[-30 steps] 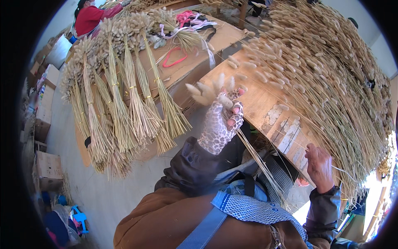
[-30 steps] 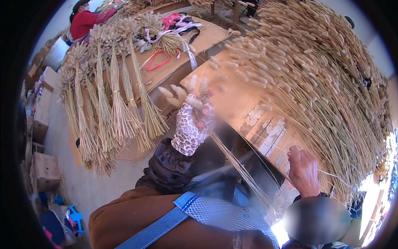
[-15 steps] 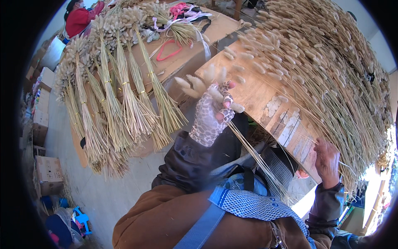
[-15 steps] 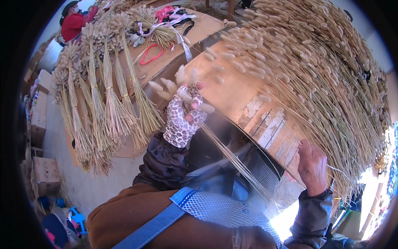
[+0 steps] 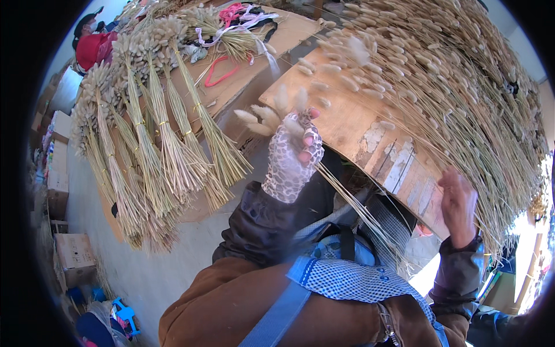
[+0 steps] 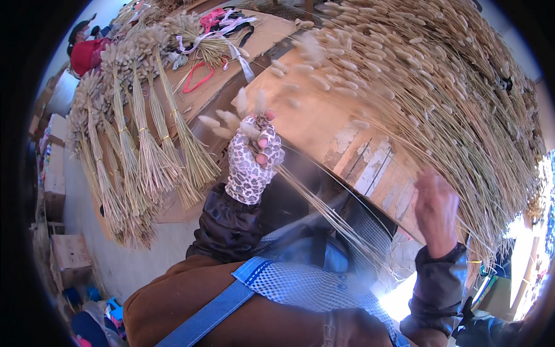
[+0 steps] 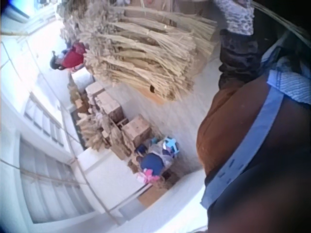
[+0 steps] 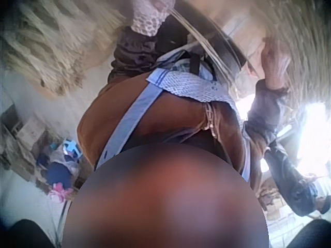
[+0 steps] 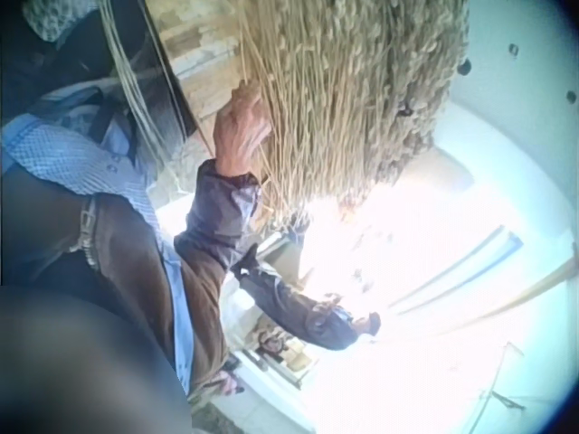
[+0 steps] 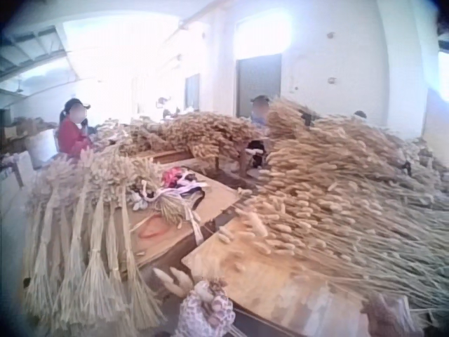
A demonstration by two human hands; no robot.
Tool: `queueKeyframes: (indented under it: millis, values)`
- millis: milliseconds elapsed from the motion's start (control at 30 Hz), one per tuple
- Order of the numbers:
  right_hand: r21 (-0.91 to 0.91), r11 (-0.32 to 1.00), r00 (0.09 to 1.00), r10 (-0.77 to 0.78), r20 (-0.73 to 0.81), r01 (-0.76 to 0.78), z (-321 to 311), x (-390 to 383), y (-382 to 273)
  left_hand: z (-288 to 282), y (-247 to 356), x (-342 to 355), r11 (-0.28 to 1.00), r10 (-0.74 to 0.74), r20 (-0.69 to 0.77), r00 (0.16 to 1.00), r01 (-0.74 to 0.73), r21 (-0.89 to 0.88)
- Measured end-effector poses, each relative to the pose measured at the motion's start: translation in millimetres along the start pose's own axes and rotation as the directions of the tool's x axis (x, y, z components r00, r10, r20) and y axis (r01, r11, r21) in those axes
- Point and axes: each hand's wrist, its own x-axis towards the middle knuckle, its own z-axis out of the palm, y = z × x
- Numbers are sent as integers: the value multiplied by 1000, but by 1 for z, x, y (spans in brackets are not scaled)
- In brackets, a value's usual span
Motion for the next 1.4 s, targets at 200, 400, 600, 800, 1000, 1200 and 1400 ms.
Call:
queueKeyframes:
  millis: [200, 400, 600, 800, 1000, 1200, 1400]
  values:
    - [269, 962, 997, 34, 76, -53, 27, 4, -79, 14, -16, -2, 1000, -7, 18, 1000, 7, 10]
    - [265, 963, 997, -27, -67, 43, 41, 4, -96, 27, -19, -9, 999, -17, 23, 1000, 18, -38]
    - [312, 949, 997, 26, 74, -48, 46, -8, -96, 35, -21, -16, 997, -69, -6, 998, 69, -35]
    - [391, 905, 985, 130, 115, -165, 36, -14, -96, 34, -22, -17, 1000, -2, 14, 1000, 2, -13]
    - [422, 875, 971, 222, 84, -236, 28, -8, -95, 25, -22, -13, 991, 42, -62, 997, -33, 133]
    - [446, 869, 975, 162, 151, -213, 34, 0, -106, 13, -27, -11, 990, -44, 44, 998, 37, 137]
    - [492, 858, 980, 60, 188, -147, 54, 4, -118, 9, -21, -9, 985, -82, 92, 992, 67, 156]
